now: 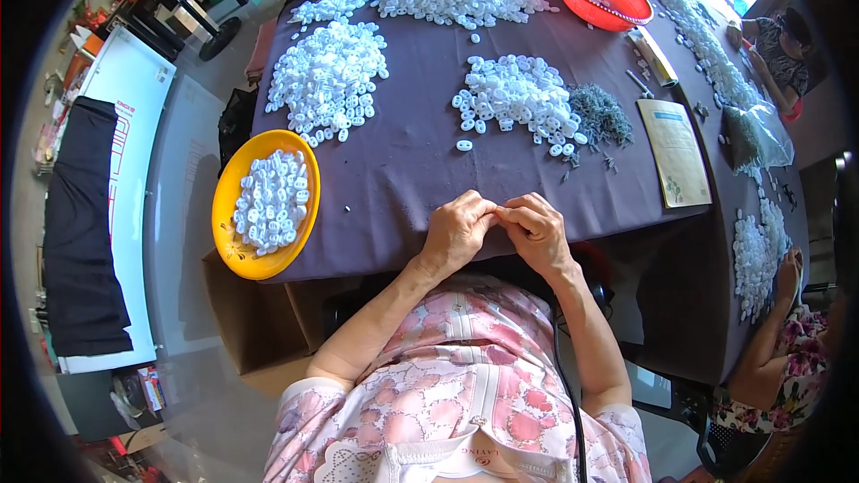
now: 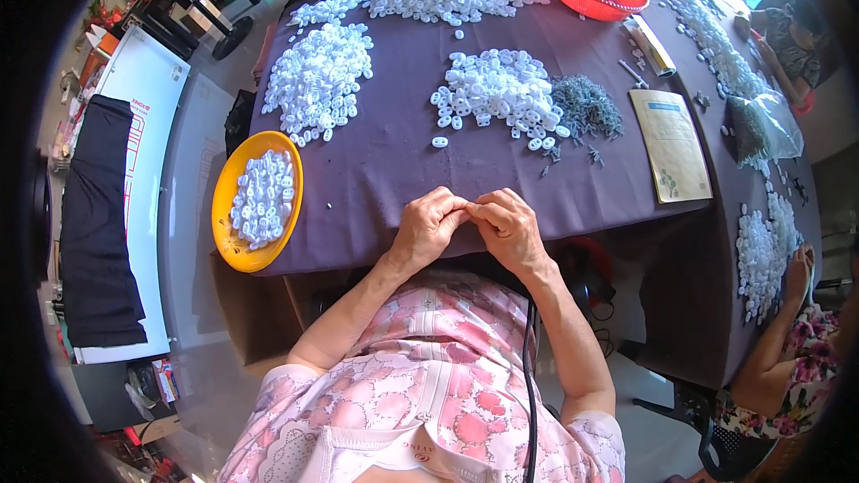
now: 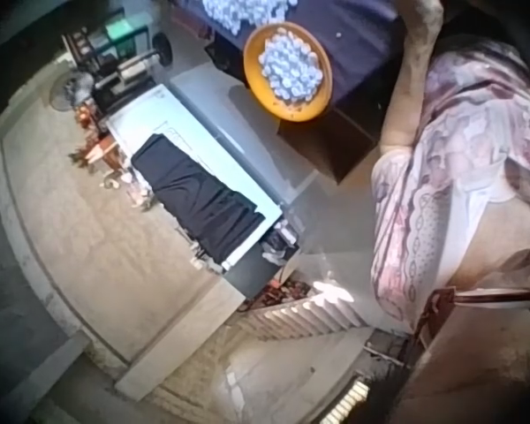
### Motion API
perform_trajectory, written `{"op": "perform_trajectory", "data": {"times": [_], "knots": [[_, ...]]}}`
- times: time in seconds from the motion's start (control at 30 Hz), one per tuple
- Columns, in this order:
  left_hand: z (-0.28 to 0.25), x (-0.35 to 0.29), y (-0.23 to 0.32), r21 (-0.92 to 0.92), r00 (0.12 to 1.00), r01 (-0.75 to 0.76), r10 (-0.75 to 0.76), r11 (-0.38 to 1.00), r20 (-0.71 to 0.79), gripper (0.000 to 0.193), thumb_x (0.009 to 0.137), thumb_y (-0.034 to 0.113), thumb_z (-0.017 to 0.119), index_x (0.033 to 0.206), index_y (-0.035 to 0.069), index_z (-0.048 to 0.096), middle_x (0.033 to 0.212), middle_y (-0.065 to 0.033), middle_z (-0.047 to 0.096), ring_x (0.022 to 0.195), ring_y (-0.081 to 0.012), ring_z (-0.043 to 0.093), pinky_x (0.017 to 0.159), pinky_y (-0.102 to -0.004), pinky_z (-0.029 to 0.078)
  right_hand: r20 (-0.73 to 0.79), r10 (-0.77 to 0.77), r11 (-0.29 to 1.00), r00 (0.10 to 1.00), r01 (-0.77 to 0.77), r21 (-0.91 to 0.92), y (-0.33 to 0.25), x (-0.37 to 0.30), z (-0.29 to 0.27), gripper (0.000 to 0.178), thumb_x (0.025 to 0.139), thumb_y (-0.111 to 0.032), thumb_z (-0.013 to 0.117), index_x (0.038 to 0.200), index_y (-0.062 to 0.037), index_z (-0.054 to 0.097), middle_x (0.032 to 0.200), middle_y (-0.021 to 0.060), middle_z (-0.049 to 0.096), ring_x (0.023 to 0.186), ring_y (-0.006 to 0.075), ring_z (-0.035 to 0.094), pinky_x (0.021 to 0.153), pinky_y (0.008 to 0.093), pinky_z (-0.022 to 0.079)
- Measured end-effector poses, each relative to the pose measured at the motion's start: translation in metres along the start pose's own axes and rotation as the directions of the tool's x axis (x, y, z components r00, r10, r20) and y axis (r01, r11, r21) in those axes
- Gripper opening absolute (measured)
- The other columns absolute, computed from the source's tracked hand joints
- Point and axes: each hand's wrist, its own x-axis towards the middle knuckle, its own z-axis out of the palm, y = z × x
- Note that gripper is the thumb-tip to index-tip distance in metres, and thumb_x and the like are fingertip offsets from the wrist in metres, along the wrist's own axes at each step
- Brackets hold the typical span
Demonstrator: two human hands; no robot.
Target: The person sorts small white plastic components by hand at a table.
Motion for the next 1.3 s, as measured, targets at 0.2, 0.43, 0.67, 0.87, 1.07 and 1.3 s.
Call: {"op": "perform_trajectory", "data": {"times": [0.2, 0.43, 0.67, 0.87, 1.07, 1.3], "knots": [[0.0000, -0.0022, -0.0027, 0.035, 0.999, -0.036, 0.036, 0.999, -0.004, 0.008, 0.079, 0.001, 0.064, 0.088, 0.000, 0.065, 0.078, -0.0108, 0.061, 0.072, -0.0255, 0.062, 0.064, -0.0328, 0.049, 0.026, 0.006, 1.000, 1.000, -0.006, 0.011, 0.0022, 0.0008, -0.0022, 0.015, 0.072, 0.003, 0.068, 0.086, -0.0029, 0.067, 0.084, 0.0083, 0.063, 0.076, 0.0247, 0.060, 0.066, 0.0327, 0.050], [-0.0006, -0.0008, -0.0019, 0.075, 1.000, -0.011, 0.010, 0.997, 0.009, 0.008, 0.081, 0.002, 0.063, 0.089, 0.000, 0.065, 0.079, -0.0116, 0.060, 0.073, -0.0269, 0.062, 0.064, -0.0335, 0.048, 0.022, 0.051, 0.998, 0.998, -0.052, 0.043, 0.0037, -0.0001, 0.0002, 0.015, 0.073, 0.005, 0.067, 0.087, -0.0028, 0.067, 0.084, 0.0082, 0.063, 0.077, 0.0250, 0.061, 0.066, 0.0331, 0.050], [0.0002, 0.0001, -0.0052, 0.074, 0.999, -0.033, 0.032, 0.997, 0.006, 0.007, 0.081, 0.003, 0.063, 0.087, 0.000, 0.065, 0.079, -0.0116, 0.060, 0.071, -0.0274, 0.062, 0.062, -0.0339, 0.048, 0.037, 0.062, 0.997, 0.997, -0.064, 0.053, 0.0038, 0.0008, -0.0015, 0.016, 0.073, 0.005, 0.067, 0.087, -0.0023, 0.066, 0.084, 0.0081, 0.063, 0.077, 0.0251, 0.061, 0.066, 0.0329, 0.050], [-0.0004, -0.0022, -0.0047, 0.028, 0.998, -0.062, 0.063, 0.998, -0.024, 0.007, 0.081, 0.002, 0.063, 0.087, 0.000, 0.065, 0.078, -0.0113, 0.060, 0.070, -0.0273, 0.061, 0.061, -0.0337, 0.048, 0.043, 0.043, 0.998, 0.998, -0.045, 0.054, 0.0037, 0.0000, -0.0012, 0.017, 0.072, 0.006, 0.067, 0.087, -0.0019, 0.065, 0.084, 0.0082, 0.062, 0.078, 0.0253, 0.060, 0.067, 0.0331, 0.050], [0.0046, -0.0050, -0.0035, 0.085, 0.997, -0.040, 0.045, 0.996, -0.061, 0.005, 0.081, 0.008, 0.063, 0.084, 0.004, 0.063, 0.078, -0.0097, 0.057, 0.071, -0.0290, 0.060, 0.061, -0.0365, 0.049, 0.032, 0.012, 0.999, 0.999, -0.013, 0.033, 0.0018, 0.0008, -0.0019, 0.018, 0.071, 0.005, 0.067, 0.087, -0.0015, 0.065, 0.085, 0.0086, 0.062, 0.079, 0.0258, 0.060, 0.068, 0.0333, 0.050], [0.0052, -0.0063, -0.0032, 0.159, 0.991, -0.106, 0.118, 0.981, -0.069, 0.007, 0.079, 0.003, 0.065, 0.086, 0.002, 0.063, 0.077, -0.0098, 0.059, 0.069, -0.0279, 0.061, 0.061, -0.0350, 0.049, 0.045, 0.082, 0.995, 0.996, -0.084, 0.051, -0.0001, 0.0017, -0.0032, 0.017, 0.071, 0.004, 0.067, 0.086, -0.0017, 0.064, 0.086, 0.0096, 0.063, 0.079, 0.0262, 0.061, 0.069, 0.0335, 0.050]]}}
